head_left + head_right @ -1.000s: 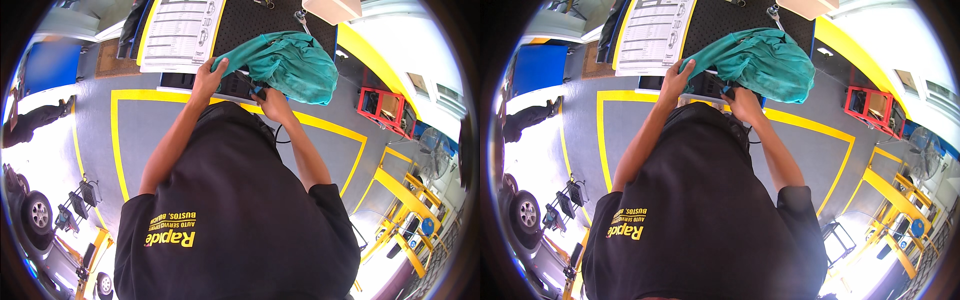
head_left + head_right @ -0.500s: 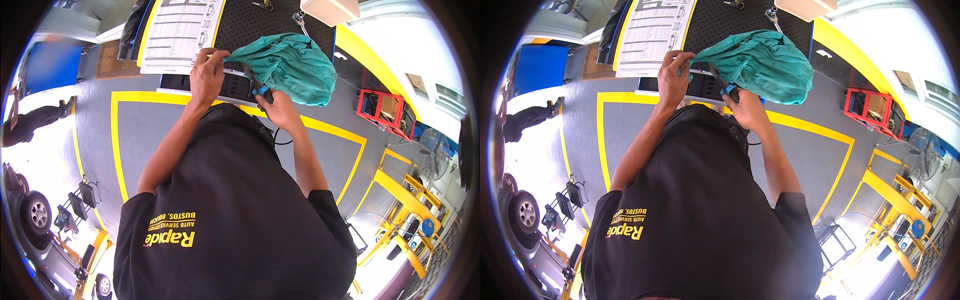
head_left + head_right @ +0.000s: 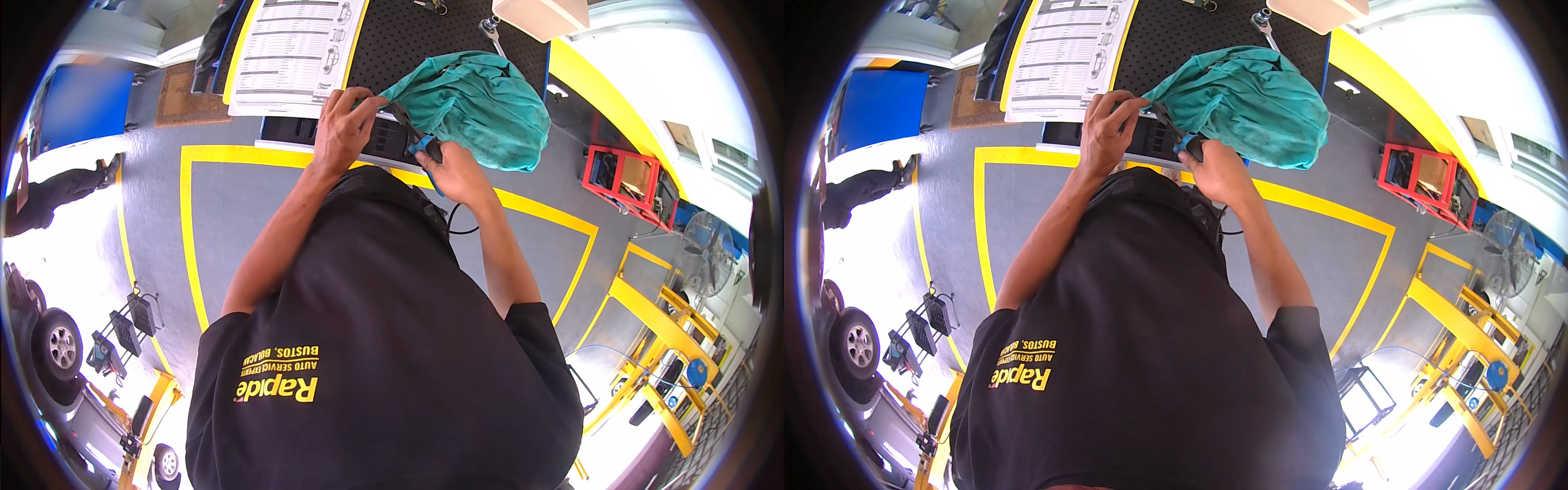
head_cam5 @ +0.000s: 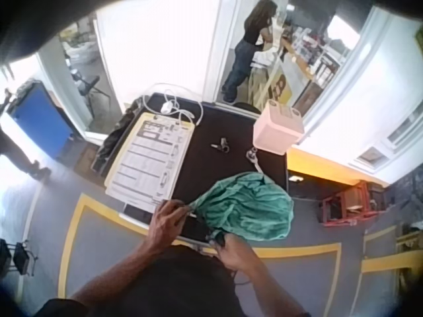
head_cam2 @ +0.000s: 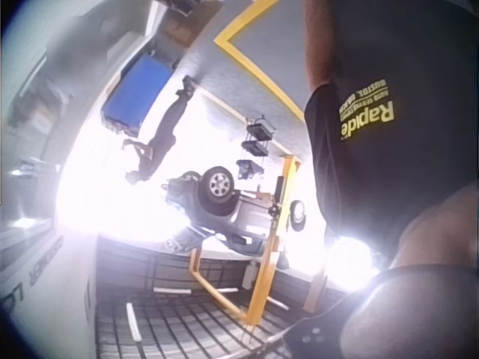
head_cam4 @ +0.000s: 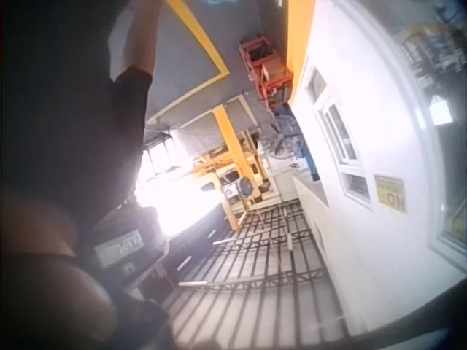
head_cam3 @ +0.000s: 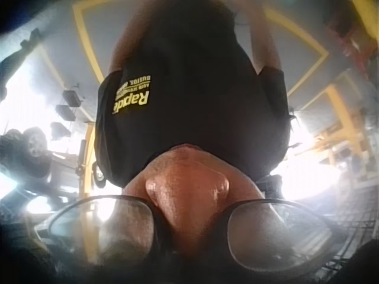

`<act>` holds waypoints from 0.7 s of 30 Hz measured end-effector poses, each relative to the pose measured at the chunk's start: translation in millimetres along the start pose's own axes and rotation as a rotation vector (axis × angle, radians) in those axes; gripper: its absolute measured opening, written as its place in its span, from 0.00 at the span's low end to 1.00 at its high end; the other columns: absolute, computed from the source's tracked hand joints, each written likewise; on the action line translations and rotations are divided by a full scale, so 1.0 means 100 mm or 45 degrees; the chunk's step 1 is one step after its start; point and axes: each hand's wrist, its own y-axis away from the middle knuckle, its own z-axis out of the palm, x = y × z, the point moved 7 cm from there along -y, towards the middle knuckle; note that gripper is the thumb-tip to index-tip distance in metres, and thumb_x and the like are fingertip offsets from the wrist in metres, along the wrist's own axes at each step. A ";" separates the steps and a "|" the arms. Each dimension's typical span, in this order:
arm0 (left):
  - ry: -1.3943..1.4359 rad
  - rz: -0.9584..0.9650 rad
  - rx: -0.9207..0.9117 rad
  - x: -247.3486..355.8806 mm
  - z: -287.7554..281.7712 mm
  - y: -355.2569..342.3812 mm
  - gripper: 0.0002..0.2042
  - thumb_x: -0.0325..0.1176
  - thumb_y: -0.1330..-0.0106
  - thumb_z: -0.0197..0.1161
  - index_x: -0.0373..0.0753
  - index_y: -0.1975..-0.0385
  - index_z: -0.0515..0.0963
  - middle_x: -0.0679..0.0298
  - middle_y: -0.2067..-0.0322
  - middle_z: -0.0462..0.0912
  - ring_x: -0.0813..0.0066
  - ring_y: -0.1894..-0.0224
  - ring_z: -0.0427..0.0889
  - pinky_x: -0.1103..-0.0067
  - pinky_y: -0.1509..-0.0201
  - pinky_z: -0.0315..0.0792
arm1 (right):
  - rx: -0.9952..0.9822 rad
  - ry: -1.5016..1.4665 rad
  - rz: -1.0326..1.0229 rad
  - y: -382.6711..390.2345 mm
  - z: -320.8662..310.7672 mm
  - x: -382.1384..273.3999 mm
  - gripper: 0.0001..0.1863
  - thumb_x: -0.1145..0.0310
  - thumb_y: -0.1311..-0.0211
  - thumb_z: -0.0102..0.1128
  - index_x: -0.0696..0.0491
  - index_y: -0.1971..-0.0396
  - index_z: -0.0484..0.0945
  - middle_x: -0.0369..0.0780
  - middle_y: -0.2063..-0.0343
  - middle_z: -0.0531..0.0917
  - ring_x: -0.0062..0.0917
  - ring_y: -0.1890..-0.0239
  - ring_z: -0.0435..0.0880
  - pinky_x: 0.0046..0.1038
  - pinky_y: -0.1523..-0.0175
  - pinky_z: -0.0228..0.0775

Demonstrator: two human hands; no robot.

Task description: The person cleans tools with a cloth, selects a wrench from a toolbox, and then uses a cloth and pliers to work on a car's brake assembly while the vehicle is on a lift.

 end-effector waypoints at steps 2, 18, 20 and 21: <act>-0.037 0.032 -0.010 0.00 0.01 0.02 0.12 0.24 0.38 0.72 0.45 0.55 0.88 0.64 0.56 0.84 0.60 0.53 0.82 0.65 0.46 0.78 | -0.007 0.016 0.003 -0.01 -0.01 -0.01 0.24 0.54 0.26 0.65 0.65 0.58 0.84 0.61 0.62 0.87 0.59 0.53 0.86 0.49 0.49 0.76; 0.018 0.106 -0.005 -0.01 0.01 0.05 0.13 0.20 0.40 0.70 0.43 0.57 0.87 0.62 0.54 0.85 0.58 0.51 0.83 0.64 0.44 0.79 | 0.045 0.278 0.026 0.03 -0.07 -0.19 0.21 0.53 0.24 0.61 0.58 0.51 0.85 0.56 0.58 0.89 0.56 0.51 0.87 0.52 0.47 0.78; 0.041 0.085 0.001 -0.03 0.00 0.05 0.12 0.21 0.39 0.70 0.42 0.57 0.87 0.62 0.54 0.85 0.58 0.51 0.84 0.64 0.45 0.79 | 0.015 0.265 0.041 0.02 -0.03 -0.16 0.21 0.53 0.24 0.61 0.59 0.51 0.85 0.57 0.58 0.89 0.56 0.51 0.87 0.52 0.47 0.78; 0.047 0.084 0.001 -0.03 0.00 0.05 0.11 0.21 0.38 0.70 0.42 0.58 0.86 0.62 0.55 0.86 0.59 0.51 0.84 0.65 0.45 0.79 | 0.025 0.243 0.033 0.00 0.00 -0.13 0.23 0.53 0.24 0.62 0.62 0.54 0.84 0.59 0.60 0.88 0.58 0.53 0.86 0.51 0.48 0.77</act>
